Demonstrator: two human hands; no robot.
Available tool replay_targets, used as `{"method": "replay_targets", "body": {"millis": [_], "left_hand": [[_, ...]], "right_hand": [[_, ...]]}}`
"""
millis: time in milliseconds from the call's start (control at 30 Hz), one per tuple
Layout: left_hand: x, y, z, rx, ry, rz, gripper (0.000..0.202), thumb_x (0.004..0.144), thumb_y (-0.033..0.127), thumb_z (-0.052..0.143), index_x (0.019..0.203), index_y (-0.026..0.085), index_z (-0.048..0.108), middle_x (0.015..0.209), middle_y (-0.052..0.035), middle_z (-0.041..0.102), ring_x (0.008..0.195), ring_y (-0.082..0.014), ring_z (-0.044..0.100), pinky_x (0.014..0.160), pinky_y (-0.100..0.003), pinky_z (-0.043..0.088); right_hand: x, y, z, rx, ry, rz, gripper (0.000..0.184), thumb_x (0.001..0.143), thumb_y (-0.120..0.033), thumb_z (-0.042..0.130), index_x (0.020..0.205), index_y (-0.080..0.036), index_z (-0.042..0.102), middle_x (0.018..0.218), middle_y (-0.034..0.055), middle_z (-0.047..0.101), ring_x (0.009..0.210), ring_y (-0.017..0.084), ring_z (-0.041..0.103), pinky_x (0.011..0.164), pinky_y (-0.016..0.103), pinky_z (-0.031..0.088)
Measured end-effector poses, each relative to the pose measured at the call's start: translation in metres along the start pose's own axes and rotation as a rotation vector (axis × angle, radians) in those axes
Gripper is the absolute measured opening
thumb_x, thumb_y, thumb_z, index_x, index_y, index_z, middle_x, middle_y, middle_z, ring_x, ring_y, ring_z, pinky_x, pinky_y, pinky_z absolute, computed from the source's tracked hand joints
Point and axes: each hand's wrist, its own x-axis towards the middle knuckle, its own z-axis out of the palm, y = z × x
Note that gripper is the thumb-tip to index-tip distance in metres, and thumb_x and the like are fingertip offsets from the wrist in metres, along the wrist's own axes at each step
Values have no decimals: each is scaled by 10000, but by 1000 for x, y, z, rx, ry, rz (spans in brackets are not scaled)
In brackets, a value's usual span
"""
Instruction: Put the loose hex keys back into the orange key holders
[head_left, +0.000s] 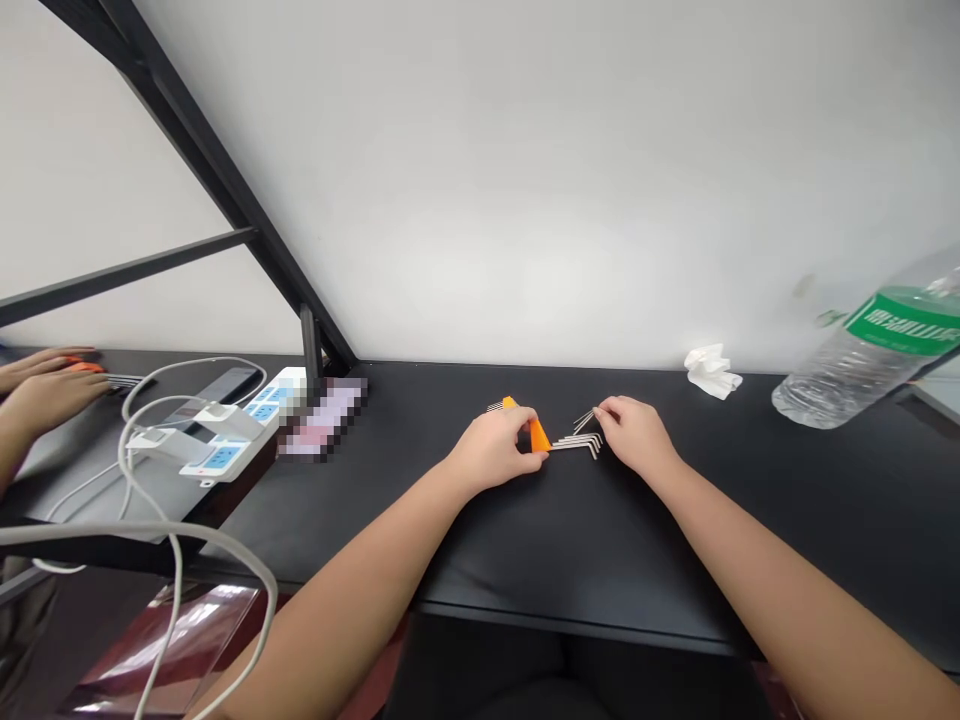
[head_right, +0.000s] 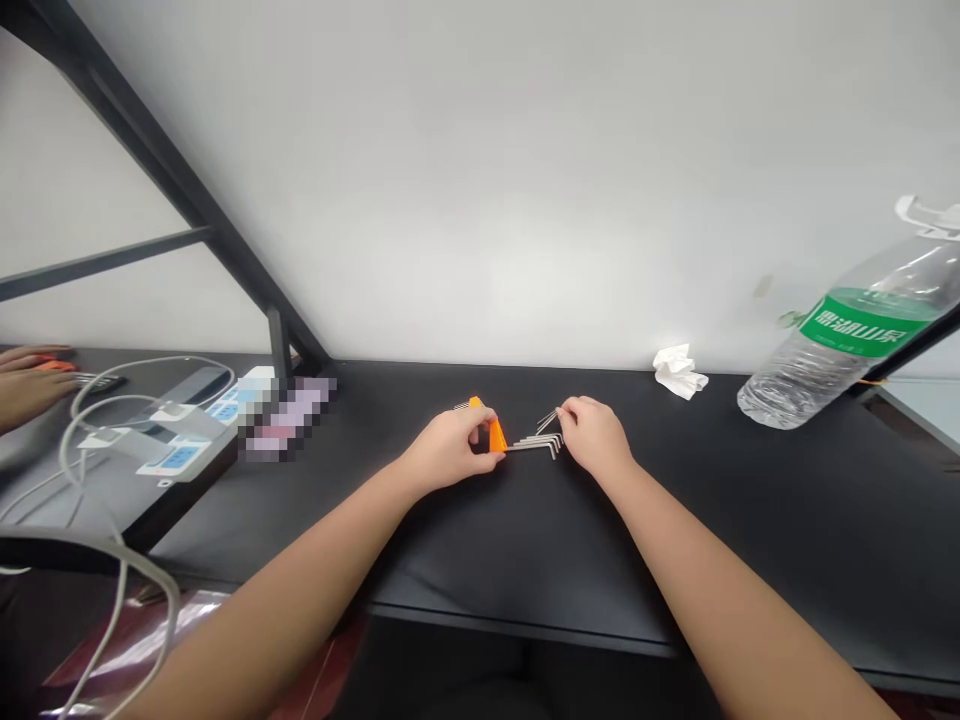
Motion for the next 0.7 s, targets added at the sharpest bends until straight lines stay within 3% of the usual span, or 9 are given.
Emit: {"method": "replay_targets", "body": {"millis": [233, 467, 600, 700], "left_hand": [[0, 2, -1, 5, 9, -5, 316, 742, 398, 759, 1017, 261, 683, 792, 16, 651, 733, -190, 611, 626, -294, 429], [-1, 2, -2, -1, -5, -21, 312, 753, 389, 749, 1023, 253, 672, 769, 16, 646, 744, -196, 619, 612, -289, 417], [-1, 1, -2, -4, -9, -23, 310, 755, 386, 748, 1024, 256, 666, 767, 17, 646, 768, -203, 630, 624, -293, 425], [0, 0, -1, -3, -7, -25, 309, 750, 386, 756, 1017, 255, 669, 771, 14, 647, 768, -205, 634, 616, -294, 425]], "right_hand": [[-2, 1, -1, -238, -59, -9, 260, 949, -292, 489, 721, -219, 591, 827, 53, 641, 740, 191, 550, 614, 307, 290], [-3, 5, -15, -280, -109, 43, 324, 940, -369, 515, 654, -220, 546, 762, 40, 656, 648, 175, 540, 558, 295, 302], [-1, 15, -20, -246, -69, 39, 149, 916, -332, 544, 908, -234, 657, 879, 38, 684, 743, 195, 601, 599, 299, 372], [3, 24, -17, -176, -75, -7, 246, 927, -305, 541, 1106, -234, 694, 1036, 58, 683, 843, 197, 643, 697, 307, 438]]}}
